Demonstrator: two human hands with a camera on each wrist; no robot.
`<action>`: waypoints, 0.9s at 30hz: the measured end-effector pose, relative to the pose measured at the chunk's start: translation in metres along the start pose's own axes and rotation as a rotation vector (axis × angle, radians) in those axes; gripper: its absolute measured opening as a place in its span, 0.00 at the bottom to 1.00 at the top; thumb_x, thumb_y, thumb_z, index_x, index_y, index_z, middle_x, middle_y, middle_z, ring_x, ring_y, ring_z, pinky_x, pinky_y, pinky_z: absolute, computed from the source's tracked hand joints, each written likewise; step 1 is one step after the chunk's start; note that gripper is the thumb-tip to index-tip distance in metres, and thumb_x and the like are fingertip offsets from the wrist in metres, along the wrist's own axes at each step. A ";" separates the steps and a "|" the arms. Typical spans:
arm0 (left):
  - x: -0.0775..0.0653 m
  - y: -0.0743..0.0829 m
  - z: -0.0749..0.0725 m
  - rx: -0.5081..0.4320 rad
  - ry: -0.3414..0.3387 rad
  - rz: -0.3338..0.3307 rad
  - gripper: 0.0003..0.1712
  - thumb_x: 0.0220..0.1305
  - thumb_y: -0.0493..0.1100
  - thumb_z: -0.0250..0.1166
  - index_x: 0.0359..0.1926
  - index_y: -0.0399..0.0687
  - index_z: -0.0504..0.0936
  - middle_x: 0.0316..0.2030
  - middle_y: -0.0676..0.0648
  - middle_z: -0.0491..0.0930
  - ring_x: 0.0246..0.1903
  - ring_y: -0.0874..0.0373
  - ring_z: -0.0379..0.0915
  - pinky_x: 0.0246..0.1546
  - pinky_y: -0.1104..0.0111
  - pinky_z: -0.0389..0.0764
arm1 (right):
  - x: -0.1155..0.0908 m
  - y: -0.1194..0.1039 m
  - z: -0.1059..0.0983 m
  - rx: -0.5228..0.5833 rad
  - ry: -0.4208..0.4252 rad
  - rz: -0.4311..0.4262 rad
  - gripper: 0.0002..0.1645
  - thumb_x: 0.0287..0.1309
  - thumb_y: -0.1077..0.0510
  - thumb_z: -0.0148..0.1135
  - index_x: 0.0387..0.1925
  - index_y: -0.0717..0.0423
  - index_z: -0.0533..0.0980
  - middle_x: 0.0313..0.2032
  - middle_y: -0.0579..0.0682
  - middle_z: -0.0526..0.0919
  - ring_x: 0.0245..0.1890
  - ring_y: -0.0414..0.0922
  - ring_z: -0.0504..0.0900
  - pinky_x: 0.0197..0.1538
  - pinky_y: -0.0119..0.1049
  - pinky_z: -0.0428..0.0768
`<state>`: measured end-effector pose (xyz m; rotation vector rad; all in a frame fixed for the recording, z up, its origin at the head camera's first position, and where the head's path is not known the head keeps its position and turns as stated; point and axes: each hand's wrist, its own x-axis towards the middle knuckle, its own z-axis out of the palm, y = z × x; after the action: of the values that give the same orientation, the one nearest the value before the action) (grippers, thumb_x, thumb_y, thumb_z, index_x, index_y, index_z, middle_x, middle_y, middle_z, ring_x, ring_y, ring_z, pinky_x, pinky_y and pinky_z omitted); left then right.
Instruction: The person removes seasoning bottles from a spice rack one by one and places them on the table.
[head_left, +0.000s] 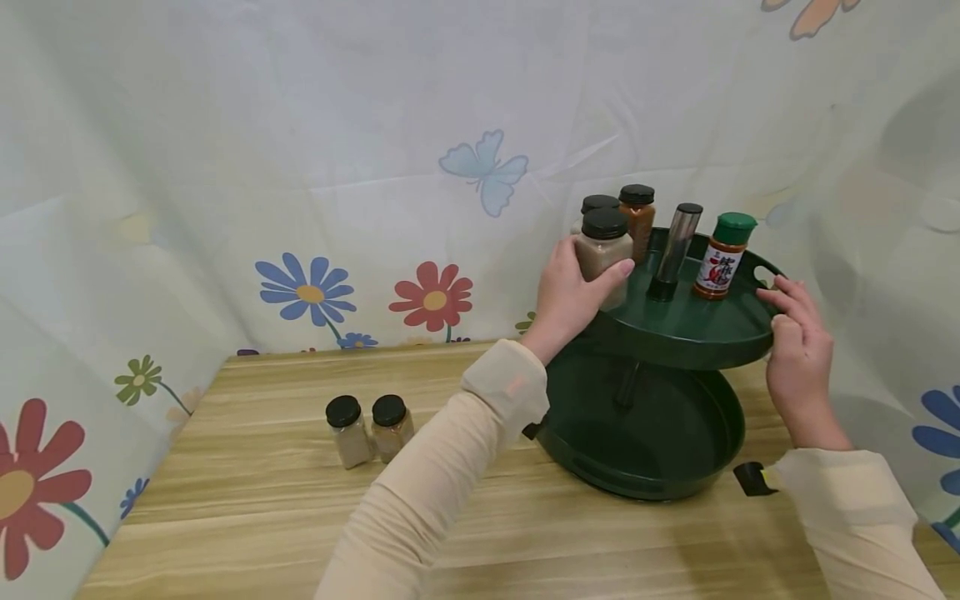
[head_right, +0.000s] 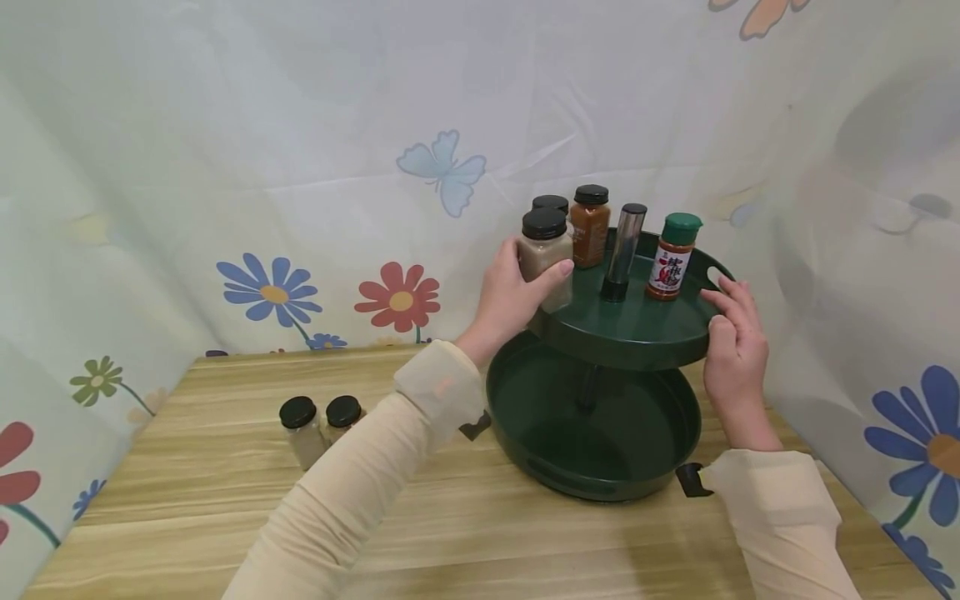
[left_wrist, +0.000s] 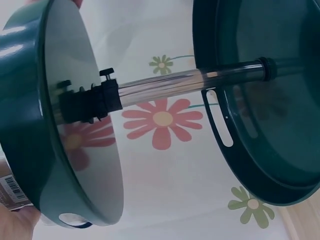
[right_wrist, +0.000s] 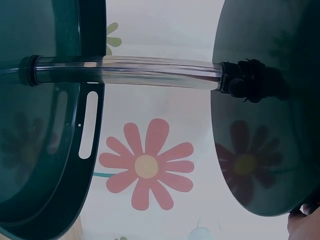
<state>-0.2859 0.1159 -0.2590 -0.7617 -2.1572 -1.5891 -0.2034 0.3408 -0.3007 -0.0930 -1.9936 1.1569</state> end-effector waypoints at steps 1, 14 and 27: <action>0.000 0.000 -0.001 -0.012 0.003 -0.001 0.29 0.55 0.56 0.62 0.50 0.44 0.65 0.43 0.48 0.70 0.41 0.59 0.68 0.41 0.69 0.74 | 0.000 0.000 0.000 0.001 -0.001 0.001 0.27 0.61 0.61 0.30 0.54 0.66 0.68 0.64 0.50 0.61 0.67 0.37 0.46 0.68 0.36 0.43; 0.002 0.009 -0.009 -0.091 -0.008 -0.001 0.30 0.55 0.56 0.62 0.52 0.44 0.64 0.44 0.48 0.70 0.42 0.60 0.68 0.42 0.69 0.75 | 0.001 0.001 0.000 -0.004 0.008 -0.008 0.26 0.61 0.61 0.30 0.54 0.66 0.69 0.64 0.50 0.62 0.66 0.37 0.47 0.67 0.35 0.43; -0.005 0.010 -0.019 -0.107 -0.054 0.054 0.28 0.55 0.54 0.63 0.51 0.44 0.65 0.43 0.48 0.70 0.41 0.60 0.68 0.40 0.71 0.75 | 0.001 0.002 0.000 0.001 0.014 -0.011 0.26 0.61 0.61 0.30 0.54 0.66 0.69 0.64 0.50 0.63 0.66 0.36 0.48 0.67 0.34 0.44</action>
<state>-0.2768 0.0991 -0.2484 -0.8980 -2.0834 -1.6855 -0.2050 0.3422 -0.3018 -0.0889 -1.9787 1.1470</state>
